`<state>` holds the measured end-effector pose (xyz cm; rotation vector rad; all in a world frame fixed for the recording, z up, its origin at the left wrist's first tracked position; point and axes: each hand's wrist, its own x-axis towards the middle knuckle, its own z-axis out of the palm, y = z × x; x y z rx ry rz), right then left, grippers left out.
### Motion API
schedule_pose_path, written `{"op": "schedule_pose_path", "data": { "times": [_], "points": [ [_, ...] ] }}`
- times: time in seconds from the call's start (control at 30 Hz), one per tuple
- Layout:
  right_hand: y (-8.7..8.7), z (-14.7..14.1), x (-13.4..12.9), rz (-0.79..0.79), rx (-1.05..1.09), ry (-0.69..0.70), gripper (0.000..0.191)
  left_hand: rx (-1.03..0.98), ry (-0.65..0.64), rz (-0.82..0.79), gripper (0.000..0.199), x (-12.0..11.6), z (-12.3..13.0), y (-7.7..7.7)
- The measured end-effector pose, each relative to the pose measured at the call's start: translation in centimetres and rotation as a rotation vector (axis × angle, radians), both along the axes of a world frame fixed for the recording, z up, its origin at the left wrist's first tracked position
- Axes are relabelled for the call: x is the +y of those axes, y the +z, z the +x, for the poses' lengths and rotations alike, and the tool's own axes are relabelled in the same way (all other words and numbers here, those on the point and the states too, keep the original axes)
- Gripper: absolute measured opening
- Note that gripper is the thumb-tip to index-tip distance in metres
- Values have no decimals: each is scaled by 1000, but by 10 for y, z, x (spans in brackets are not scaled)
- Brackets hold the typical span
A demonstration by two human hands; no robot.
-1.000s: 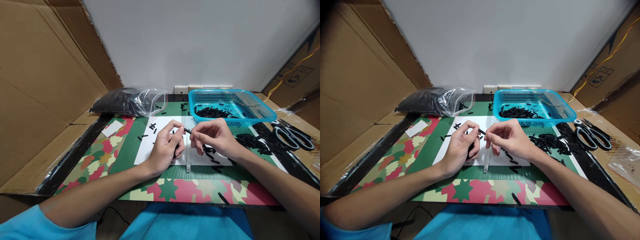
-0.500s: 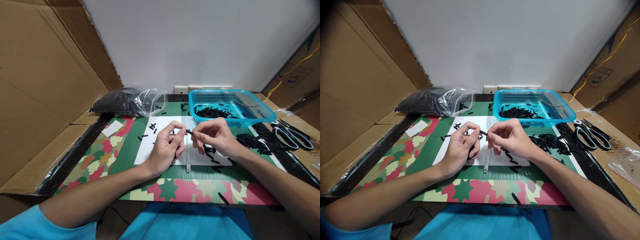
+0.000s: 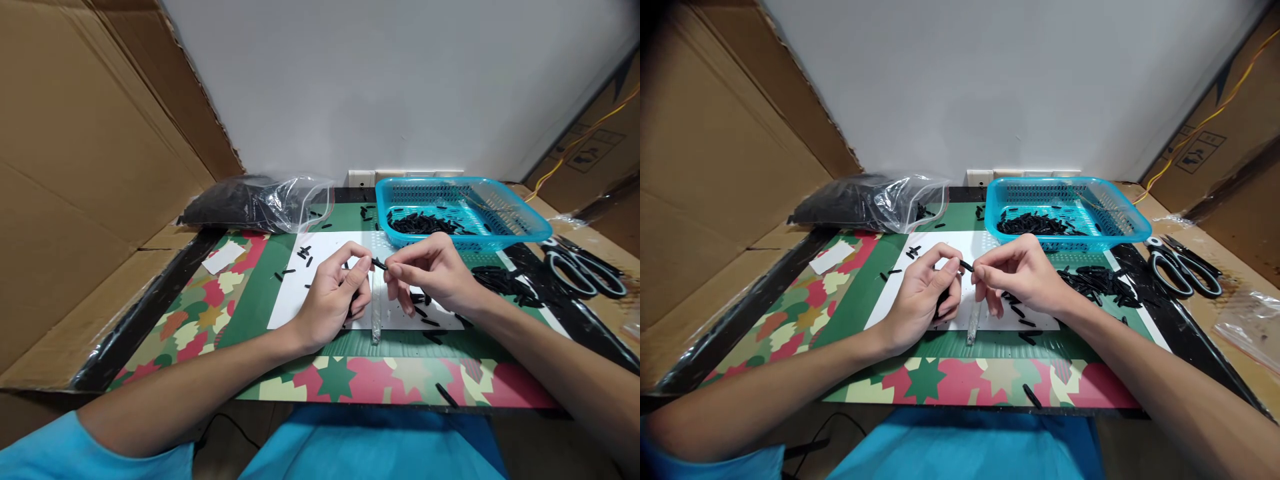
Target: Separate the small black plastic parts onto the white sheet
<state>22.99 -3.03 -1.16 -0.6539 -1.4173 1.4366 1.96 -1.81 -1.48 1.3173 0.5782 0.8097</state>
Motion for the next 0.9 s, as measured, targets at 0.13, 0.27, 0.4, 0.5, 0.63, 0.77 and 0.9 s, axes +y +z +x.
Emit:
{"op": "schedule_pose_path", "data": {
  "times": [0.13,0.27,0.4,0.5,0.63,0.77,0.9],
  "points": [
    [-1,1,1,-9,7,8,31,-10,-16,4,27,1,0,0],
    [-3,2,1,-14,24,30,29,-10,-27,-8,26,2,-1,0],
    [-5,3,2,-25,12,26,30,27,-33,-24,28,1,0,2],
    [-6,5,5,-5,-2,-11,31,48,-37,-28,30,1,0,2],
    [-5,10,10,69,14,-108,28,92,-27,-18,31,-1,0,1],
    [-3,11,15,168,43,-240,22,235,19,132,31,-2,0,0],
    [-1,6,15,186,0,-325,25,324,-34,219,31,-2,2,-1]
  ]
}}
